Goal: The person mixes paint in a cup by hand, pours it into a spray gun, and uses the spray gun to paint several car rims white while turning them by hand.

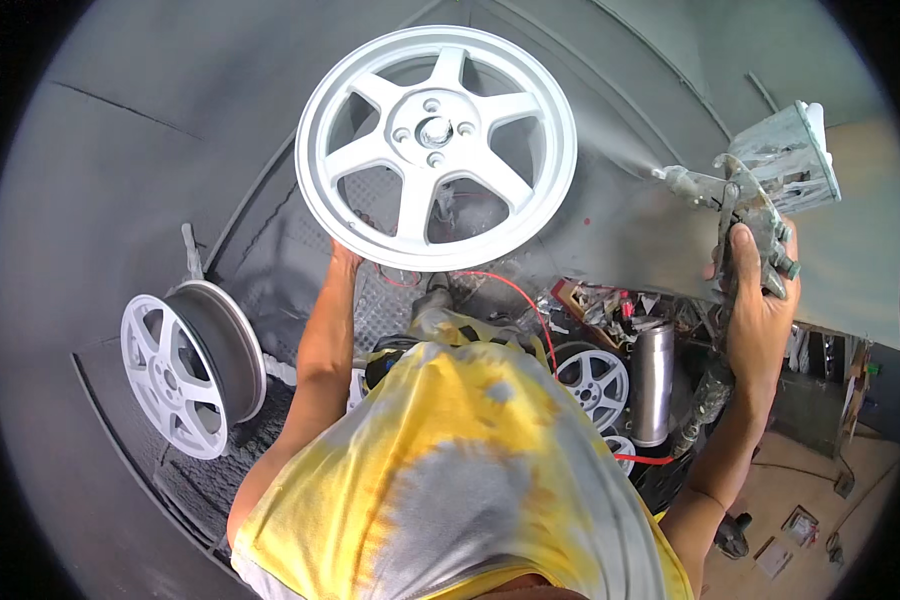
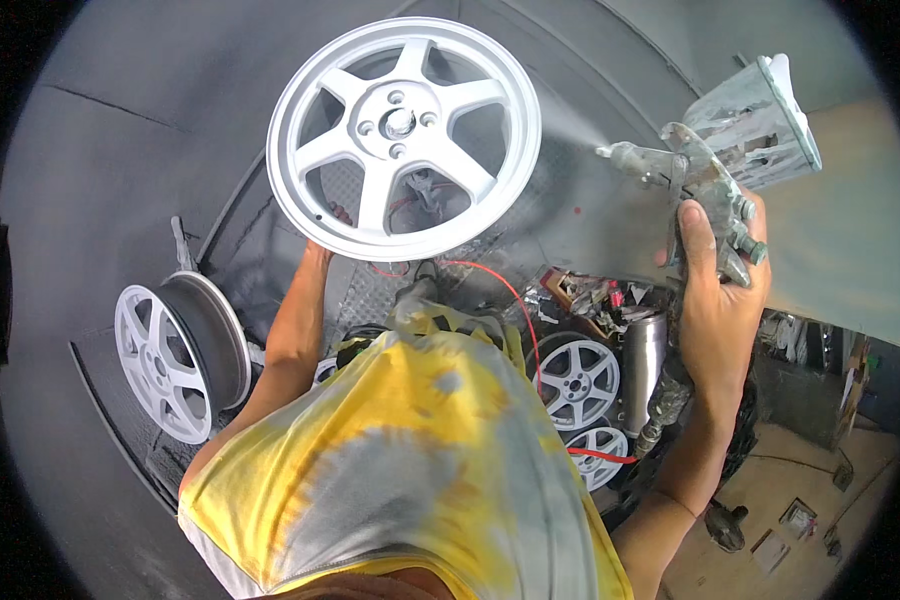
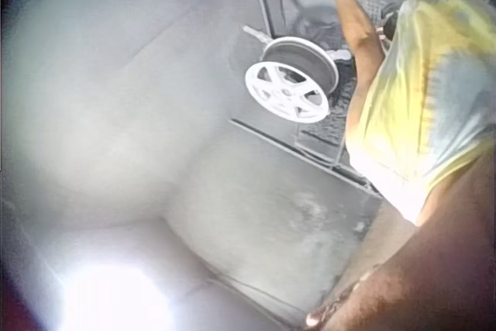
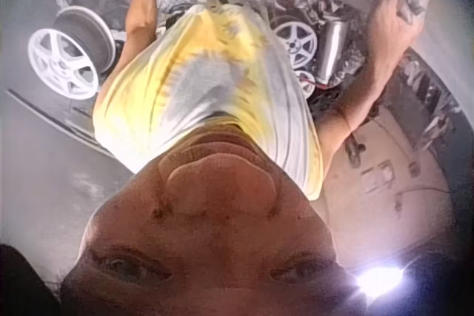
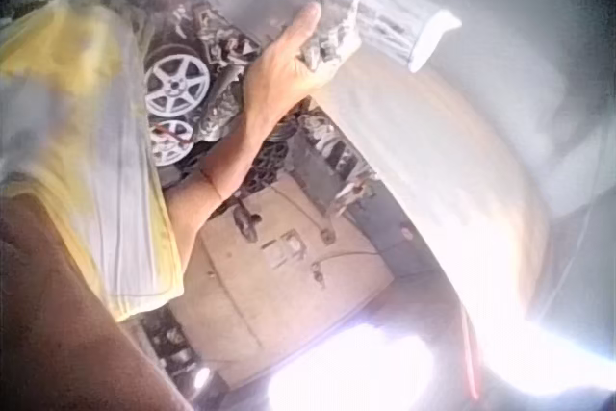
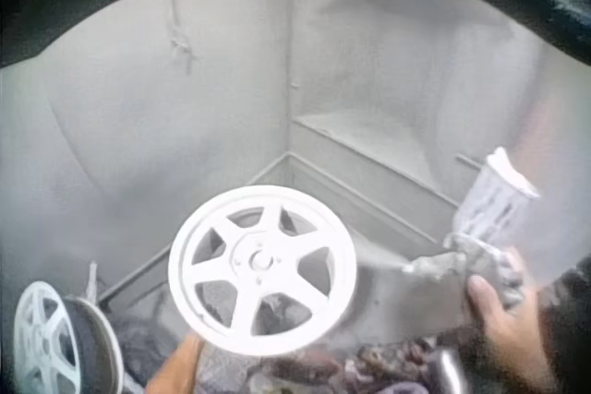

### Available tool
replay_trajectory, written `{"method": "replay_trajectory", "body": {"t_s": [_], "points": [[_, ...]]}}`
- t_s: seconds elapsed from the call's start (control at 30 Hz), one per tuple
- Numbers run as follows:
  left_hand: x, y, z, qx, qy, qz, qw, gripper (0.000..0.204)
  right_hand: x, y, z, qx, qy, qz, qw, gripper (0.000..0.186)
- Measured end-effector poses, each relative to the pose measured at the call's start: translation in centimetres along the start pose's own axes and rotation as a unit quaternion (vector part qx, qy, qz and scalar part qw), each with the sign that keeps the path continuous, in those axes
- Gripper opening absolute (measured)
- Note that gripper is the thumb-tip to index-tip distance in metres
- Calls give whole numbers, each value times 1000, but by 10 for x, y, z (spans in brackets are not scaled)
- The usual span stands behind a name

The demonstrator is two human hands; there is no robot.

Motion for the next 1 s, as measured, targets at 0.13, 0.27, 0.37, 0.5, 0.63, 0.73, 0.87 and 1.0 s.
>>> {"method": "replay_trajectory", "body": {"t_s": [0.13,0.27,0.37,0.5,0.63,0.73,0.87,1.0], "points": [[-3,24,14,12,-16,38,999,82,-11,-17,-12,-60,-18,34,997,22],[-7,46,34,18,-29,66,997,83,-17,-24,-21,-123,-77,47,988,23],[-15,56,49,26,-41,78,996,83,-24,-25,-15,-121,-82,15,989,24],[-28,72,68,28,-56,97,993,83,-36,-32,13,-50,-15,-34,998,22],[-41,82,83,27,-67,107,992,84,-58,-34,45,-1,15,-31,999,24],[-43,86,88,29,-71,107,991,84,-83,-32,71,10,33,2,999,26],[-43,93,89,30,-78,112,990,84,-124,-39,96,32,-55,41,997,21],[-47,96,86,34,-81,106,990,85,-156,-53,98,86,-63,41,993,22]]}}
Point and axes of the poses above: each hand's wrist, its own z-axis towards the middle knuckle, its own x-axis out of the back of the hand, y = z × x, the point moved 7 cm from there along z, towards the middle knuckle, and after that the axes turned 2 degrees about z, right-handed, at the moved point
